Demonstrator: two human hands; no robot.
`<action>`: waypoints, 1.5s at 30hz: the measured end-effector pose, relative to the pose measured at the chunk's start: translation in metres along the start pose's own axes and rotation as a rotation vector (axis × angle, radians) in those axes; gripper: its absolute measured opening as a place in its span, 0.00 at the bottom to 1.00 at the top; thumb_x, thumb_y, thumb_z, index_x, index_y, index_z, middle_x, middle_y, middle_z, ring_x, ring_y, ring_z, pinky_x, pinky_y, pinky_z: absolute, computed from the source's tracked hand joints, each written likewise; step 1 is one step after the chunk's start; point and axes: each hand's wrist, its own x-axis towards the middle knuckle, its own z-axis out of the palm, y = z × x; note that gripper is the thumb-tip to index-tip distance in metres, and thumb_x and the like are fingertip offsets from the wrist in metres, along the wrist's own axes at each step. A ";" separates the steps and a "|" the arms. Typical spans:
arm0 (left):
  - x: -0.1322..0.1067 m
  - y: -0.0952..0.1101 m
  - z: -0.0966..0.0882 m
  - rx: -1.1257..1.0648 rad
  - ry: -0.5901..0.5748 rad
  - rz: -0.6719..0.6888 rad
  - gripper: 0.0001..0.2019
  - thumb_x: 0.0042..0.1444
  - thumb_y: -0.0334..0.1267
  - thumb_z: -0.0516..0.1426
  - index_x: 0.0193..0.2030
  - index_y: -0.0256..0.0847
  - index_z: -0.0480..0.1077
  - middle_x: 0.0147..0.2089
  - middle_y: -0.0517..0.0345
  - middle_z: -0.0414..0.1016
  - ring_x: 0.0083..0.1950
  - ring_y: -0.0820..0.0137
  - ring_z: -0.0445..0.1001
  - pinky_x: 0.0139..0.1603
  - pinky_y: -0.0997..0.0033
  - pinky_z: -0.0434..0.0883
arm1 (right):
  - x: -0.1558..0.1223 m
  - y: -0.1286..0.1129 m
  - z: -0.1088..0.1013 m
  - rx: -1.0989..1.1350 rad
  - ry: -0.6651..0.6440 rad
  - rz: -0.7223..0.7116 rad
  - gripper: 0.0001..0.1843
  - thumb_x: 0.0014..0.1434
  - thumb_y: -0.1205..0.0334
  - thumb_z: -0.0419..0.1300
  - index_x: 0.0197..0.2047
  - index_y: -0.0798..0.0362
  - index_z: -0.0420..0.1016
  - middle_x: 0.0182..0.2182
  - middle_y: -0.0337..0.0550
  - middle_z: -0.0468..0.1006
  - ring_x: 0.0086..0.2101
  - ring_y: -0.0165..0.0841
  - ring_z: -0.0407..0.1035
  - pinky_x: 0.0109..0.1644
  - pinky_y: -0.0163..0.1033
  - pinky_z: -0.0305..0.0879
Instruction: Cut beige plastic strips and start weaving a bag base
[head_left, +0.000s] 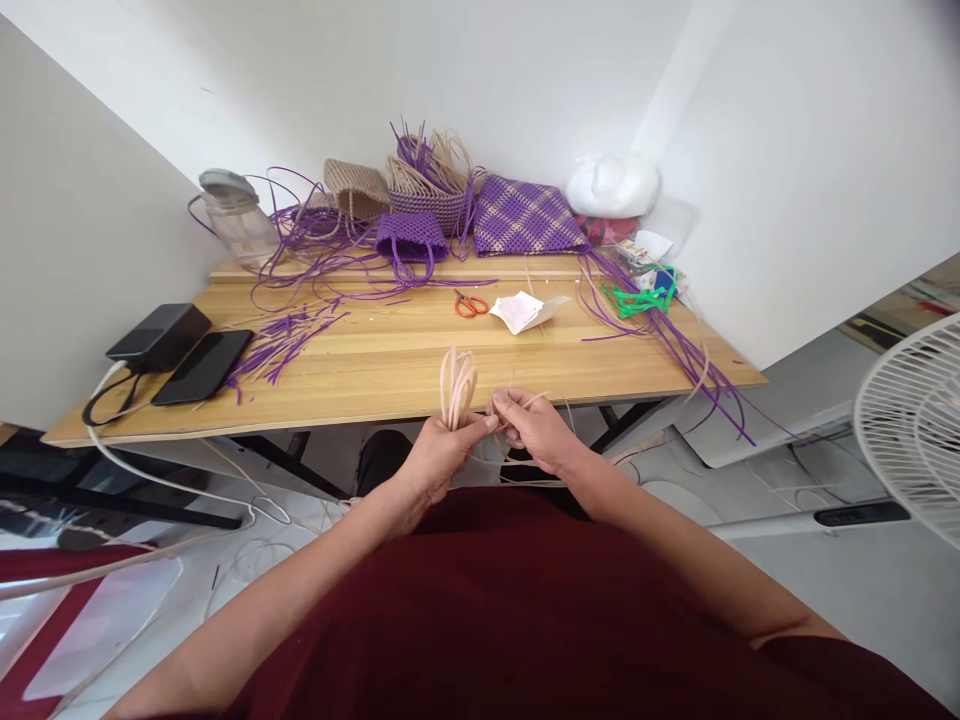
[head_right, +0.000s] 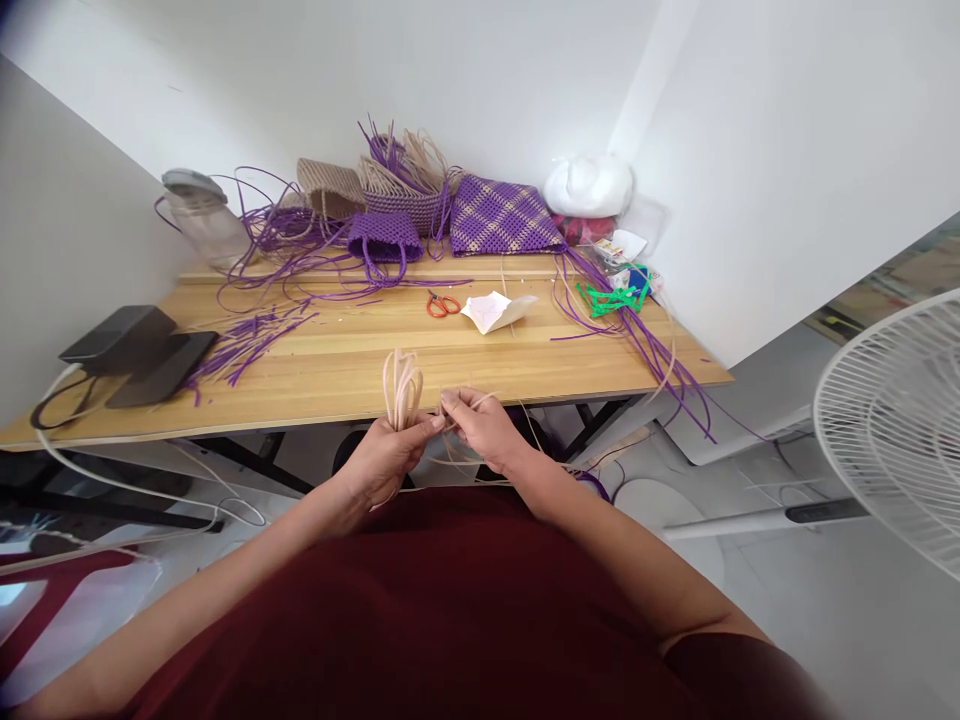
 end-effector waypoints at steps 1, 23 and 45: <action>-0.001 0.001 0.001 0.022 -0.017 0.001 0.17 0.42 0.49 0.69 0.25 0.36 0.74 0.14 0.70 0.52 0.17 0.82 0.44 0.19 0.73 0.40 | 0.000 -0.001 -0.001 -0.012 0.006 -0.025 0.25 0.54 0.40 0.63 0.27 0.54 0.63 0.19 0.31 0.60 0.18 0.21 0.49 0.20 0.29 0.44; 0.000 -0.002 -0.003 0.050 0.022 0.111 0.17 0.47 0.49 0.67 0.28 0.35 0.76 0.16 0.69 0.54 0.19 0.81 0.45 0.21 0.74 0.43 | -0.017 -0.002 -0.013 -0.278 0.021 -0.120 0.25 0.59 0.43 0.60 0.39 0.59 0.80 0.23 0.42 0.74 0.19 0.27 0.65 0.20 0.32 0.59; 0.002 -0.015 -0.004 0.158 -0.249 0.115 0.16 0.42 0.48 0.68 0.20 0.36 0.74 0.23 0.57 0.70 0.28 0.70 0.65 0.34 0.69 0.60 | -0.018 0.000 -0.014 -0.249 -0.135 0.002 0.18 0.56 0.48 0.65 0.38 0.57 0.73 0.25 0.36 0.68 0.20 0.22 0.56 0.22 0.29 0.51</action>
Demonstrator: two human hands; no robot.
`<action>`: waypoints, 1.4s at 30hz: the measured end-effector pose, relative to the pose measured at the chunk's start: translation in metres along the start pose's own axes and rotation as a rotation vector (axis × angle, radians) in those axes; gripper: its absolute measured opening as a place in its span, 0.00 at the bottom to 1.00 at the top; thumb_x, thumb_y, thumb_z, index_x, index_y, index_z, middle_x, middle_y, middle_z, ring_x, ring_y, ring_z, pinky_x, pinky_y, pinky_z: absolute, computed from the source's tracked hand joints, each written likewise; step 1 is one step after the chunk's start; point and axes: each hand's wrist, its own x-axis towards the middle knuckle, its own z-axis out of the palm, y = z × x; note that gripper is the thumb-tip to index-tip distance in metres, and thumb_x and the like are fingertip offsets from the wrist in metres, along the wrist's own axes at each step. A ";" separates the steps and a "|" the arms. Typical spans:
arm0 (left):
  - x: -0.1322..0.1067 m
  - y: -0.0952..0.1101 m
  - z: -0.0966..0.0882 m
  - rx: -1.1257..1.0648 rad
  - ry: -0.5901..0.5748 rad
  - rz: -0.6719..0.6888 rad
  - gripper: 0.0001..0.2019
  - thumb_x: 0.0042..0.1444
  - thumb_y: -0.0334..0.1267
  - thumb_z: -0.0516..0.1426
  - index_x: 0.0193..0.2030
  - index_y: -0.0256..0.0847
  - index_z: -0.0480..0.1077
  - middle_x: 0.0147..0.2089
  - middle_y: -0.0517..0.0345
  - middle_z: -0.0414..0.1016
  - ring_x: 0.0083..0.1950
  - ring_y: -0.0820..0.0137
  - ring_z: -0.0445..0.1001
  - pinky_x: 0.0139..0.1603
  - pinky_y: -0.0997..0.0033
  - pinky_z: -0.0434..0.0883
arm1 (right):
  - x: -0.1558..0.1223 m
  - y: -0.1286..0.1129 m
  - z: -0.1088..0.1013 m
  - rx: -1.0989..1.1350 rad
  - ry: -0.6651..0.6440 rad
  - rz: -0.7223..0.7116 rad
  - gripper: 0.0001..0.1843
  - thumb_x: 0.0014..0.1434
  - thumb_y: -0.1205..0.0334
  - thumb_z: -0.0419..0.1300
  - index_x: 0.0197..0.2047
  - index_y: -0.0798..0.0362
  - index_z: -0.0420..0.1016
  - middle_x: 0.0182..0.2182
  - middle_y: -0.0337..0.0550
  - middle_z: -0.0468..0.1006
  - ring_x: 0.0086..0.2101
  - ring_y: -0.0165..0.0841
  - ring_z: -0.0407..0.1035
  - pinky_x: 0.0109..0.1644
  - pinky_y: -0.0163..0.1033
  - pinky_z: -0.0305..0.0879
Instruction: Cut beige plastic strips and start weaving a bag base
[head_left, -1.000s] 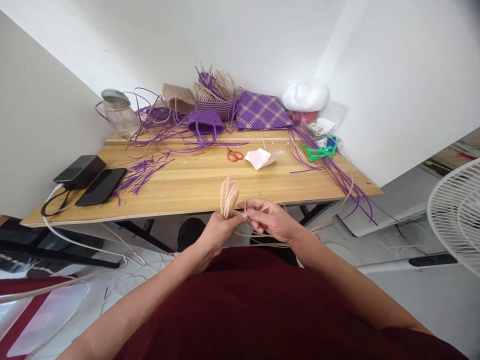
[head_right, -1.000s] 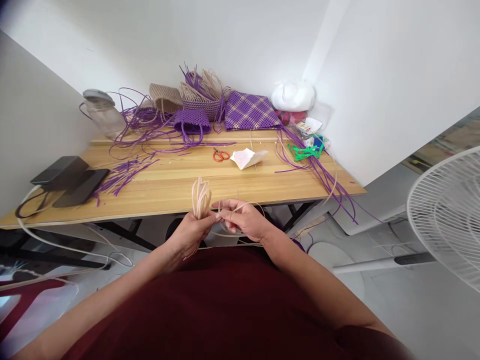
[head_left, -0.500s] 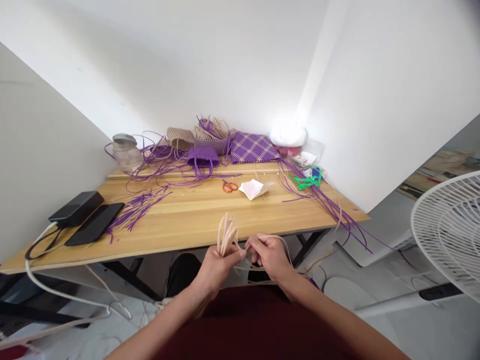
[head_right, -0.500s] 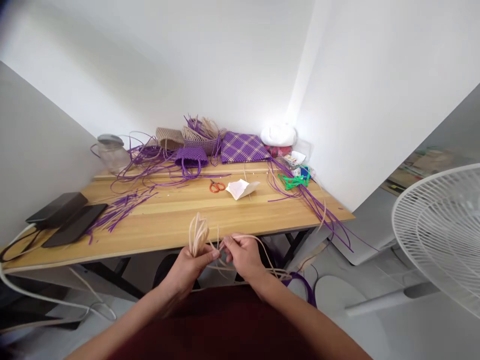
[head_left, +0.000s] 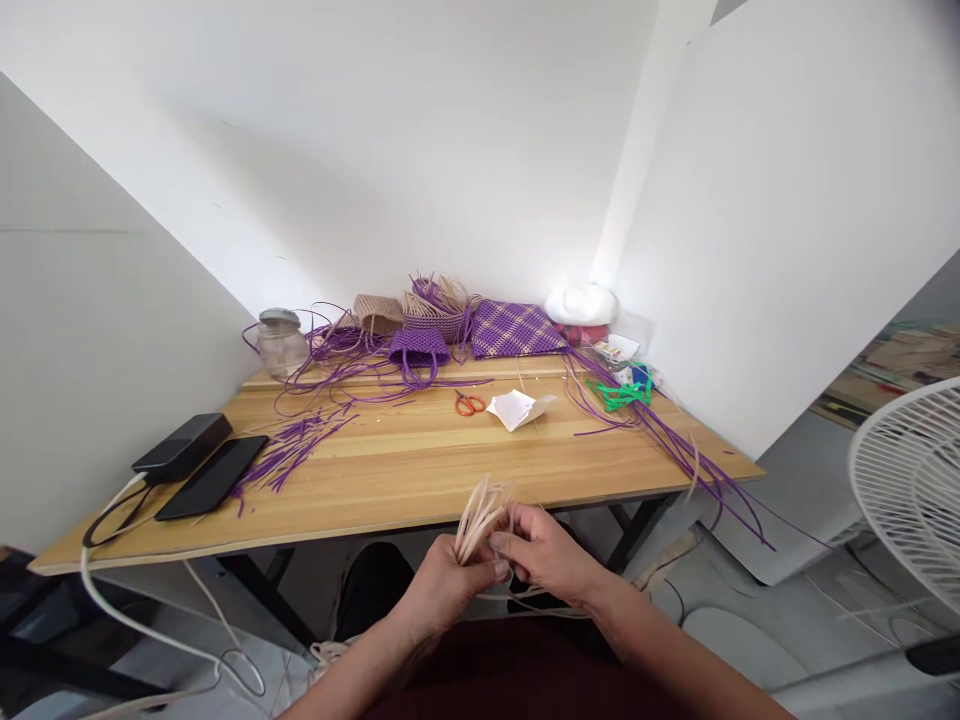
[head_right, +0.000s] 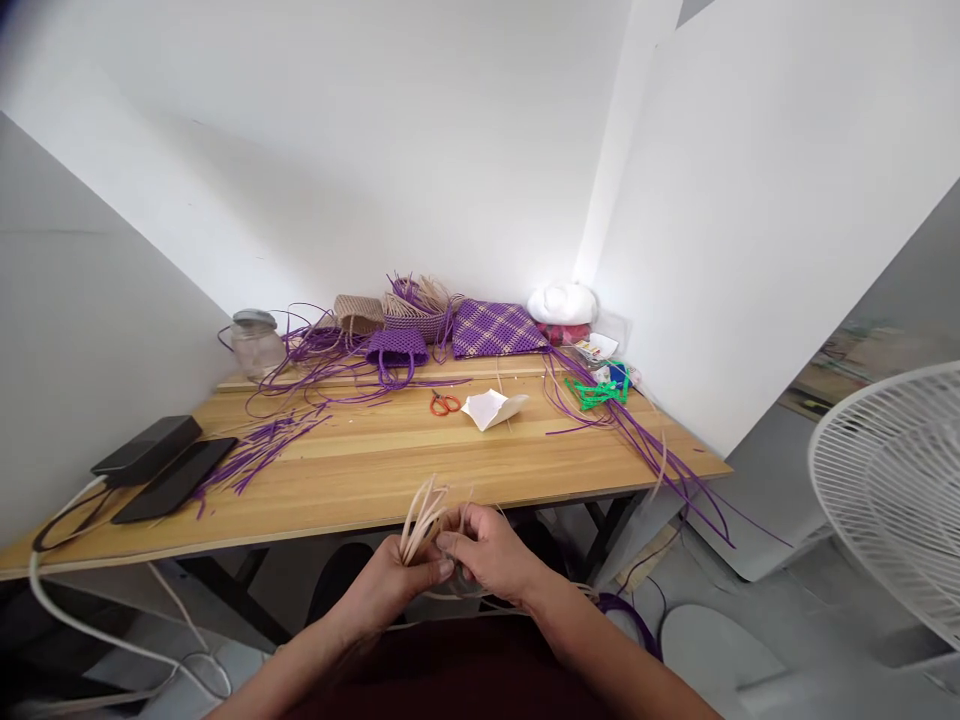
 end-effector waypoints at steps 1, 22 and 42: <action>0.000 -0.002 -0.001 0.002 0.002 -0.001 0.17 0.42 0.49 0.68 0.20 0.36 0.74 0.23 0.57 0.71 0.28 0.70 0.65 0.34 0.69 0.60 | 0.000 -0.001 -0.001 -0.041 -0.031 -0.022 0.16 0.56 0.50 0.64 0.38 0.56 0.73 0.26 0.36 0.69 0.21 0.22 0.57 0.23 0.29 0.53; -0.005 0.025 -0.007 0.134 0.195 0.082 0.14 0.51 0.47 0.64 0.28 0.35 0.77 0.22 0.61 0.69 0.24 0.75 0.62 0.27 0.74 0.57 | -0.002 -0.011 0.008 0.197 0.026 0.094 0.23 0.55 0.43 0.64 0.39 0.57 0.74 0.36 0.47 0.77 0.29 0.30 0.73 0.19 0.27 0.61; -0.004 0.024 -0.011 0.092 0.309 0.146 0.12 0.50 0.44 0.65 0.34 0.36 0.80 0.29 0.55 0.78 0.31 0.71 0.72 0.33 0.73 0.67 | -0.014 -0.006 0.015 0.256 0.082 0.104 0.18 0.52 0.49 0.67 0.30 0.57 0.74 0.26 0.40 0.73 0.24 0.26 0.68 0.21 0.28 0.58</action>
